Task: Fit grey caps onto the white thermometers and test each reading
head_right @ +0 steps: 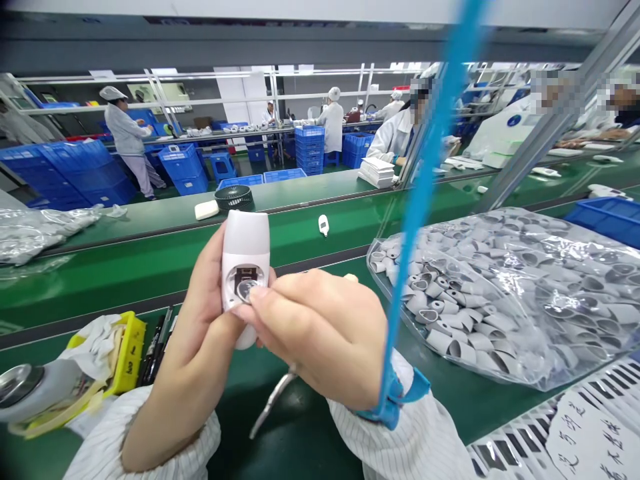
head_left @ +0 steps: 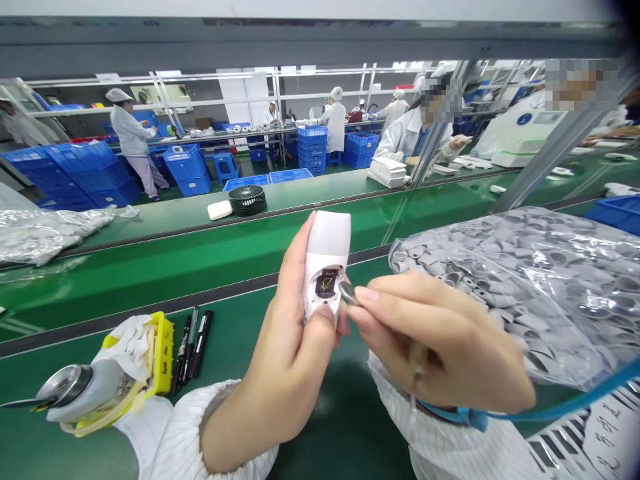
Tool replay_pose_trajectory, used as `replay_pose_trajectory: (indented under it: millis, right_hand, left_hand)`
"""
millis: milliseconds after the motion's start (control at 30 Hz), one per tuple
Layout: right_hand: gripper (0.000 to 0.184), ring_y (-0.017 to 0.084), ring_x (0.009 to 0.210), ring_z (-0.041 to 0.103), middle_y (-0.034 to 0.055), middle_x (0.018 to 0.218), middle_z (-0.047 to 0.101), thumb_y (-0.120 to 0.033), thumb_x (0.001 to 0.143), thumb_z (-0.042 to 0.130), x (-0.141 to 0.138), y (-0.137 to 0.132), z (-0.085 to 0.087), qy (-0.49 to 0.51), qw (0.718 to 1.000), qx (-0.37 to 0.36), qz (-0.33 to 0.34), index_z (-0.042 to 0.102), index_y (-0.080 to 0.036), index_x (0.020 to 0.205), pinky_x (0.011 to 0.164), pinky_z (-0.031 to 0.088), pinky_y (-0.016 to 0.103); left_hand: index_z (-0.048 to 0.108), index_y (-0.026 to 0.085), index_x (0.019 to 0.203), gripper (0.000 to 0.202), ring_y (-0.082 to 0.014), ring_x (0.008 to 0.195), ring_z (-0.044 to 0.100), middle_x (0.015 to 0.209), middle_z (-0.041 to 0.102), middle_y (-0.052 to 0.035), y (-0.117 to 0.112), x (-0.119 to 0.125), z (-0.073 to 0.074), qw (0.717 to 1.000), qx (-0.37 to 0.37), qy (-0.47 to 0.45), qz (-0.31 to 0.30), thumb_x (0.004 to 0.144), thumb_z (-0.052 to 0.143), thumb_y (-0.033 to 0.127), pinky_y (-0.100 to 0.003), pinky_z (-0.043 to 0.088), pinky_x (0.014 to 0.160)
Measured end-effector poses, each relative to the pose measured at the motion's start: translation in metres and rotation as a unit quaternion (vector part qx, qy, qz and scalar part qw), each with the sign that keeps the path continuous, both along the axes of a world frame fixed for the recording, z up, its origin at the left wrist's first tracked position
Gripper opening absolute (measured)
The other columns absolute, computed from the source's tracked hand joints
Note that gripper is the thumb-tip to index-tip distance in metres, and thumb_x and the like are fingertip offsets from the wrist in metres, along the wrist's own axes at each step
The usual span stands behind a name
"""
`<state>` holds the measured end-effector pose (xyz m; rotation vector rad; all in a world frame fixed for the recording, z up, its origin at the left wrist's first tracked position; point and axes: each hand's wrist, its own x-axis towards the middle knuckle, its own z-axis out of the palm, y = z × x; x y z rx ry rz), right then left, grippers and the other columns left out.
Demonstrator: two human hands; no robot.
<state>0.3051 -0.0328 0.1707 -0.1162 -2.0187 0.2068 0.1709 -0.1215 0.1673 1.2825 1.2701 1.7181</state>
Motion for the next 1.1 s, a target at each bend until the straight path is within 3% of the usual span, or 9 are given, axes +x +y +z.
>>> replay_pose_trajectory:
  millis: [200,333,500,667,833,900,967,1000,1100]
  right_hand:
    - [0.010,0.019,0.068,0.069,0.0064,0.085,0.076,-0.013,0.092,0.067,-0.013,-0.009,-0.008,0.022,0.980,0.142,-0.136,0.066,-0.020,0.100,0.053,0.050,0.033]
    - [0.012,0.014,0.067,0.067,0.0007,0.081,0.070,-0.017,0.092,0.071,-0.019,-0.007,-0.007,0.054,0.995,-0.057,-0.056,0.061,-0.024,0.091,0.053,0.054,0.025]
    - [0.031,0.010,0.053,0.061,-0.0053,0.071,0.058,-0.030,0.085,0.081,-0.020,0.005,0.001,0.032,0.924,-0.355,0.138,0.056,-0.024,0.103,0.043,0.054,0.019]
    - [0.023,0.009,0.058,0.062,-0.0049,0.073,0.058,-0.021,0.088,0.075,-0.029,0.000,-0.004,0.065,0.876,-0.432,0.204,0.055,-0.022,0.099,0.047,0.054,0.015]
    - [0.037,0.010,0.056,0.059,-0.0047,0.078,0.056,-0.043,0.089,0.075,-0.038,0.009,-0.009,0.028,0.872,-0.437,0.217,0.052,-0.023,0.110,0.046,0.053,0.020]
    - [0.041,0.010,0.063,0.061,-0.0032,0.084,0.058,-0.042,0.092,0.071,-0.032,0.026,-0.010,-0.055,0.918,-0.376,0.114,0.052,-0.023,0.122,0.053,0.053,0.021]
    - [0.030,0.011,0.075,0.065,-0.0012,0.090,0.063,-0.034,0.100,0.062,-0.020,0.052,-0.017,-0.176,0.935,-0.292,-0.096,0.054,-0.023,0.127,0.065,0.054,0.020]
    - [0.021,0.011,0.082,0.066,-0.0009,0.094,0.065,-0.031,0.106,0.050,-0.012,0.067,-0.024,-0.250,0.906,-0.246,-0.238,0.056,-0.025,0.125,0.072,0.053,0.020]
    - [0.027,0.020,0.094,0.068,0.0132,0.105,0.069,-0.007,0.103,0.039,0.012,0.114,-0.058,-0.300,0.840,-0.241,-0.382,0.064,-0.012,0.113,0.078,0.053,0.031]
  left_hand:
    - [0.046,0.044,0.153,0.059,-0.0275,0.155,0.029,0.166,0.036,0.0103,0.000,-0.001,-0.003,0.996,0.035,0.053,0.055,0.100,0.057,0.019,-0.032,0.036,0.121]
    - [0.047,0.045,0.151,0.057,-0.0305,0.143,0.048,0.161,0.045,0.0049,-0.002,0.001,-0.003,0.998,0.036,0.046,0.031,0.100,0.057,0.021,-0.036,0.049,0.110]
    - [0.041,0.044,0.155,0.059,-0.0291,0.131,0.059,0.156,0.050,0.0001,-0.001,0.006,-0.006,0.997,0.026,0.078,0.012,0.102,0.053,0.020,-0.033,0.055,0.099]
    - [0.041,0.042,0.154,0.063,-0.0269,0.140,0.051,0.156,0.051,0.0002,0.001,0.007,-0.009,0.993,0.017,0.109,0.039,0.099,0.052,0.014,-0.031,0.050,0.106]
    - [0.043,0.045,0.151,0.059,-0.0194,0.118,0.062,0.149,0.053,0.0011,0.006,-0.001,-0.006,0.996,-0.019,0.067,0.058,0.098,0.057,0.022,-0.024,0.054,0.092]
    - [0.039,0.044,0.152,0.060,-0.0137,0.088,0.064,0.124,0.063,-0.0007,0.009,-0.005,-0.003,0.999,-0.038,0.023,0.026,0.098,0.056,0.024,-0.021,0.055,0.074]
    - [0.035,0.042,0.154,0.063,-0.0113,0.070,0.057,0.101,0.064,0.0001,0.012,-0.009,-0.002,0.998,-0.052,-0.017,-0.015,0.097,0.053,0.021,-0.020,0.052,0.063]
    - [0.033,0.041,0.155,0.065,-0.0111,0.067,0.056,0.096,0.063,0.0005,0.014,-0.010,-0.002,0.997,-0.053,-0.033,-0.032,0.097,0.051,0.019,-0.021,0.051,0.061]
    - [0.031,0.039,0.156,0.067,-0.0106,0.066,0.055,0.095,0.061,0.0001,0.018,-0.013,-0.003,0.996,-0.041,-0.053,-0.052,0.095,0.047,0.016,-0.021,0.050,0.060]
